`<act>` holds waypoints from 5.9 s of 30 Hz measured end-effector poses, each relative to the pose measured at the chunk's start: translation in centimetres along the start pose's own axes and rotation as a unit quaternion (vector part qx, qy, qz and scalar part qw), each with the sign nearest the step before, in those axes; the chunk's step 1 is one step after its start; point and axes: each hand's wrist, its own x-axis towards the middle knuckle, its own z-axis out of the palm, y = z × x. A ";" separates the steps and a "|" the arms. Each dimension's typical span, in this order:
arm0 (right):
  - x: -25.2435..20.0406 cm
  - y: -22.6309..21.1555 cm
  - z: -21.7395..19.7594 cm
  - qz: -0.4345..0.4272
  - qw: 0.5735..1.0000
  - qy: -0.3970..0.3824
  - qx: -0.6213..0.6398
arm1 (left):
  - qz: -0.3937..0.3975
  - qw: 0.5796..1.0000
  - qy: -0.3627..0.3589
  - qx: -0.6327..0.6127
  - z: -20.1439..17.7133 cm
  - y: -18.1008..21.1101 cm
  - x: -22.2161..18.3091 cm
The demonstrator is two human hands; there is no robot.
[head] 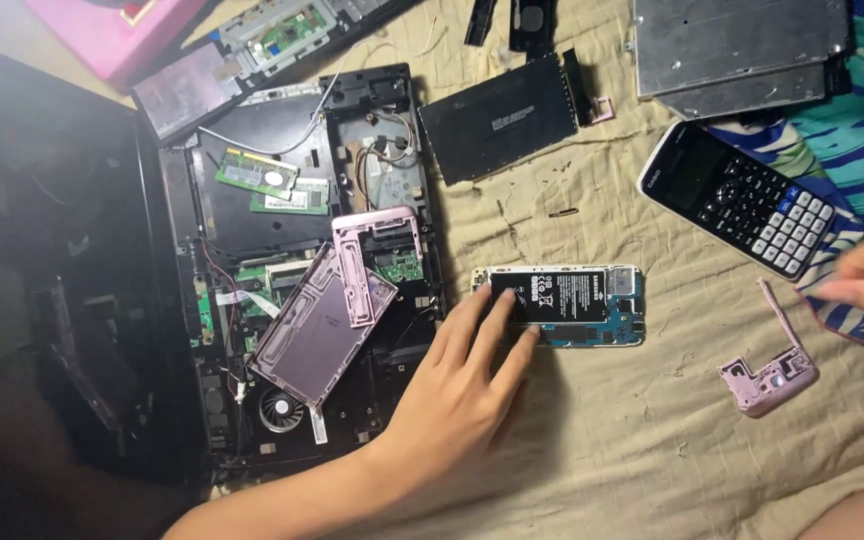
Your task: Disassembling a smartphone by prying off the back cover and removing internal frame components using hands and a small tool.
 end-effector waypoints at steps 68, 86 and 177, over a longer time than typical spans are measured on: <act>0.0 -23.7 -2.6 -0.368 0.925 -0.050 -0.084 | -0.018 0.997 -0.056 0.059 0.5 -0.1 -0.7; 0.4 -23.3 -1.6 -0.330 0.938 -0.026 -0.104 | -0.018 0.996 -0.055 0.061 0.4 -0.1 -0.7; -0.2 -23.8 -2.5 -0.259 0.951 -0.116 -0.121 | -0.029 0.999 -0.037 0.013 0.0 0.1 -0.3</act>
